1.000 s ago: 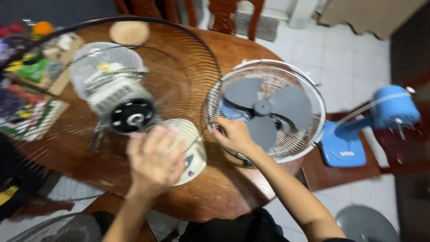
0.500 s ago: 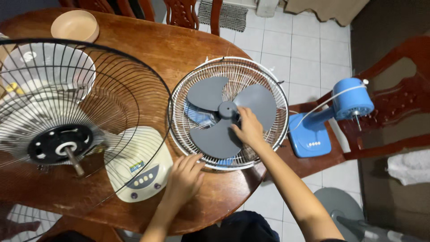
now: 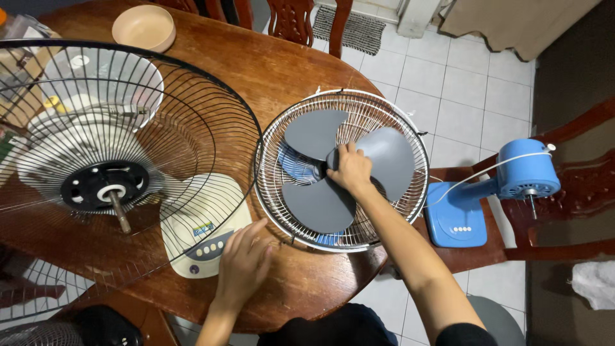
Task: The person assembles two table fans on a wooden dining table. They use a screwdriver to tighten screws on the fan cages, attach the fan blades to the motor shafts, and secure the front and rear cages. The person handles both a white fan and a blue fan, completing the assembly of each unit.
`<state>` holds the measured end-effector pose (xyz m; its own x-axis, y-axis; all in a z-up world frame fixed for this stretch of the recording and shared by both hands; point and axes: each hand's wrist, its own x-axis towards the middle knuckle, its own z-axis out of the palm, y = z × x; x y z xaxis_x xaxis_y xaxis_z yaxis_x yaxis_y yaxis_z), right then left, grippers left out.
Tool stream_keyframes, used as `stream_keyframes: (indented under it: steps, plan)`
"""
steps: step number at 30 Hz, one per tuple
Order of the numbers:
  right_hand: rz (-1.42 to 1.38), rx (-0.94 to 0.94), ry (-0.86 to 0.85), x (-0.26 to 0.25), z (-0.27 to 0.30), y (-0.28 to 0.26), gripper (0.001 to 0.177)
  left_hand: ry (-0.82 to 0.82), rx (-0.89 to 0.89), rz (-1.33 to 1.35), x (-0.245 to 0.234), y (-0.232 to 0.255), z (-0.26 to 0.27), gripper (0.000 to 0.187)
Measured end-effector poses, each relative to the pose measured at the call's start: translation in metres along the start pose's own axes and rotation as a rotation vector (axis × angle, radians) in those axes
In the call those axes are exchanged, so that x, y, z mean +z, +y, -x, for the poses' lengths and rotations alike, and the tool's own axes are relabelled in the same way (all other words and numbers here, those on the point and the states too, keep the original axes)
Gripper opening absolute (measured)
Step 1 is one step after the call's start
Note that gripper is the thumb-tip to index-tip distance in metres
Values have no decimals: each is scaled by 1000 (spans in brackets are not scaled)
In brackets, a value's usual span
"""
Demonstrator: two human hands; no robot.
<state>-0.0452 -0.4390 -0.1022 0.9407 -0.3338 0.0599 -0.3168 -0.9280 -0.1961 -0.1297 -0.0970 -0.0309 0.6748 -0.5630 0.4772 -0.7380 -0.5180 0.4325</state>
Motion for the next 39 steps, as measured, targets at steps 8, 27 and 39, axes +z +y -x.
stream_keyframes:
  steps: [8, 27, 39]
  plan:
    - [-207, -91, 492, -111, 45, 1, 64, 384, 52, -220, -54, -17, -5, 24]
    - [-588, -729, 891, -144, 157, -266, 80, 779, -116, 202, -270, -104, 48, 59]
    - [-618, -720, 852, -138, 159, -312, 83, 633, -269, 331, -287, -130, 29, 32]
